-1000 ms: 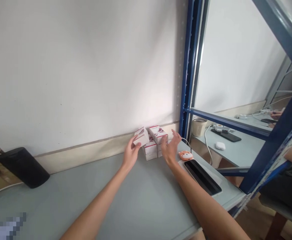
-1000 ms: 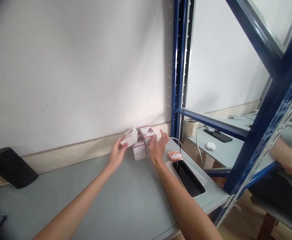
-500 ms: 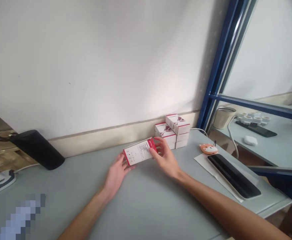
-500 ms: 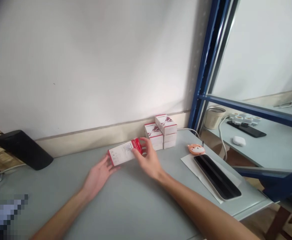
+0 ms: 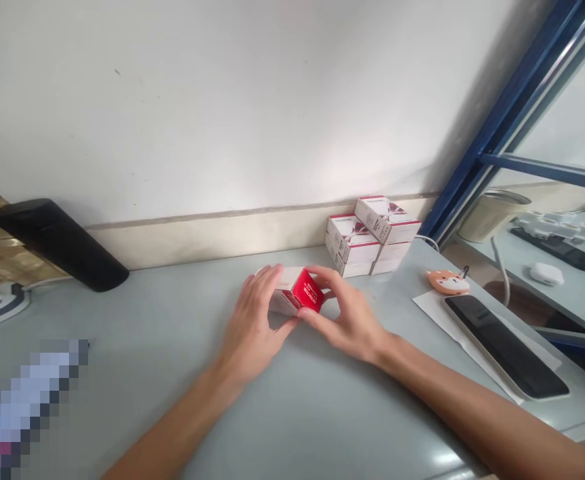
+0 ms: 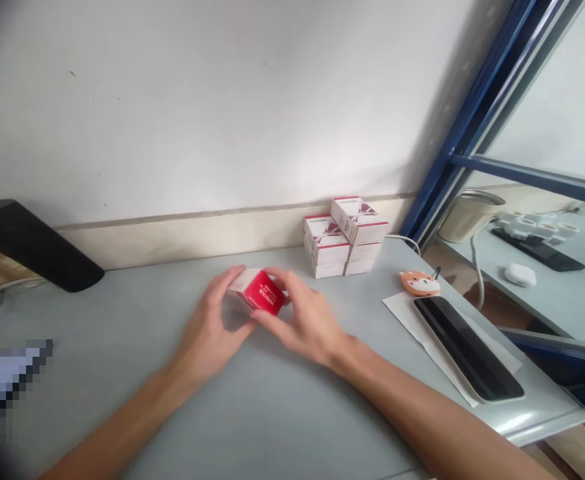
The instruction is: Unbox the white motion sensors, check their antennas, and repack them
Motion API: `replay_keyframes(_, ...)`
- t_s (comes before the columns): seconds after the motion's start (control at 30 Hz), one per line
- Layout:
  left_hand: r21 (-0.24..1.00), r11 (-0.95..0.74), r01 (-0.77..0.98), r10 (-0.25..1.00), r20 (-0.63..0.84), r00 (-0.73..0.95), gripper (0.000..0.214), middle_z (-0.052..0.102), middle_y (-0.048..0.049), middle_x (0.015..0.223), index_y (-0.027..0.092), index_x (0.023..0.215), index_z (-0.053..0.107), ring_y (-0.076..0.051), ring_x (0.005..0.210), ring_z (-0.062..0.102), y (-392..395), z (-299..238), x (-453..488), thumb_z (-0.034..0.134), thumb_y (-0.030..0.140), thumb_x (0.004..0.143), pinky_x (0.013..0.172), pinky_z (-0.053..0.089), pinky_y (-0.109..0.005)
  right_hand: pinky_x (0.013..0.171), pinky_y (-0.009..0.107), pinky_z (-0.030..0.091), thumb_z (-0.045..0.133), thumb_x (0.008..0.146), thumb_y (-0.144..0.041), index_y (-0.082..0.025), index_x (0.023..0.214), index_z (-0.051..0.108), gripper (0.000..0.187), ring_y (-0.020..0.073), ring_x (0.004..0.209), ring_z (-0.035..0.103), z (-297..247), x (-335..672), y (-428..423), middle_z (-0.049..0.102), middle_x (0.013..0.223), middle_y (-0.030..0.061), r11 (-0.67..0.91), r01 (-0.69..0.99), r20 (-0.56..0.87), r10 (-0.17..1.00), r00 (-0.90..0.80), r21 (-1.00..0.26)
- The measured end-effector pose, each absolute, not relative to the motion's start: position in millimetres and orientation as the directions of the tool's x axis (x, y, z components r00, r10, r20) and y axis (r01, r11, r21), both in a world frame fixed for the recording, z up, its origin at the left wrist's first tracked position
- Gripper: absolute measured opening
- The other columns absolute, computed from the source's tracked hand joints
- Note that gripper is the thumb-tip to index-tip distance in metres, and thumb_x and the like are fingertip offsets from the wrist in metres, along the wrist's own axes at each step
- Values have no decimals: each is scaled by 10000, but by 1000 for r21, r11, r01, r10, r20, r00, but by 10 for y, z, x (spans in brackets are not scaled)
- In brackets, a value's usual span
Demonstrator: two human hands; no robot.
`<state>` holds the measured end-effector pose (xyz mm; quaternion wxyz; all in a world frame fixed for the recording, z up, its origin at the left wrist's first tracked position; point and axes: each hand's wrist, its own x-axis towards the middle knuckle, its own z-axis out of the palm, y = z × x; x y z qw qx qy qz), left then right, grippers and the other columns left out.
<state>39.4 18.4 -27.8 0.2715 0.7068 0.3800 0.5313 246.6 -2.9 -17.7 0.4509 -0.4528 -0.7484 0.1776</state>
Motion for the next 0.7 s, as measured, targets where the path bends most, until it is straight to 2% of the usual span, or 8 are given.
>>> replay_keyframes(0.1,697,-637,330,763,631,139,566,640,-97,1478,331,1290,645,-378,1438,551,161,-269,394,891,265,784,1293,296,-648,781,436,646,655,994,-490,-345,1488,488,541,283,1019,745,-139,2497,-37,715,1271,107,569,560,549,805,-227,-602)
replay_keyframes(0.2,478,-715,510,654,714,248,511,608,-108,1517,320,1304,570,-349,1434,564,131,-257,392,813,217,866,1228,401,-683,760,379,626,614,1022,-447,-296,1507,459,531,254,999,736,-111,2536,-54,717,1249,110,617,542,590,767,-251,-571)
replay_keyframes(0.3,309,-745,591,569,757,321,508,589,-151,1514,294,1325,501,-345,1408,591,123,-271,371,762,169,907,1179,469,-684,694,304,571,448,1097,-345,-279,1421,536,343,189,836,712,-95,2588,-64,739,1025,52,640,502,616,750,-241,-582)
replay_keyframes(0.4,228,-765,602,519,771,368,410,537,-176,1522,272,1251,507,-342,1370,621,115,-279,345,710,119,929,1088,584,-611,594,258,495,365,1122,-304,-274,1272,627,303,149,679,652,-83,2606,-72,690,818,6,596,503,628,768,-128,-626)
replay_keyframes(0.53,73,-782,619,436,773,460,347,417,-131,1587,277,1143,562,-312,1394,592,79,-223,324,693,55,910,1078,611,-520,588,243,503,365,1130,-343,-259,1243,662,328,137,646,647,-63,2544,-85,671,755,-8,536,449,619,784,50,-715)
replay_keyframes(0.63,45,-793,608,416,768,486,436,388,-159,1594,271,1276,541,-295,1386,596,62,-169,314,717,106,913,1071,618,-457,554,239,506,352,1133,-366,-245,1192,693,367,132,595,624,-79,2496,-70,648,708,-9,503,421,600,789,135,-755)
replay_keyframes(0.7,42,-784,620,421,769,480,537,456,-177,1549,248,1398,502,-282,1349,626,62,-147,308,725,149,920,1056,623,-411,533,238,507,367,1129,-353,-253,1236,675,341,128,575,608,-107,2488,-36,651,732,-7,492,434,601,784,155,-755)
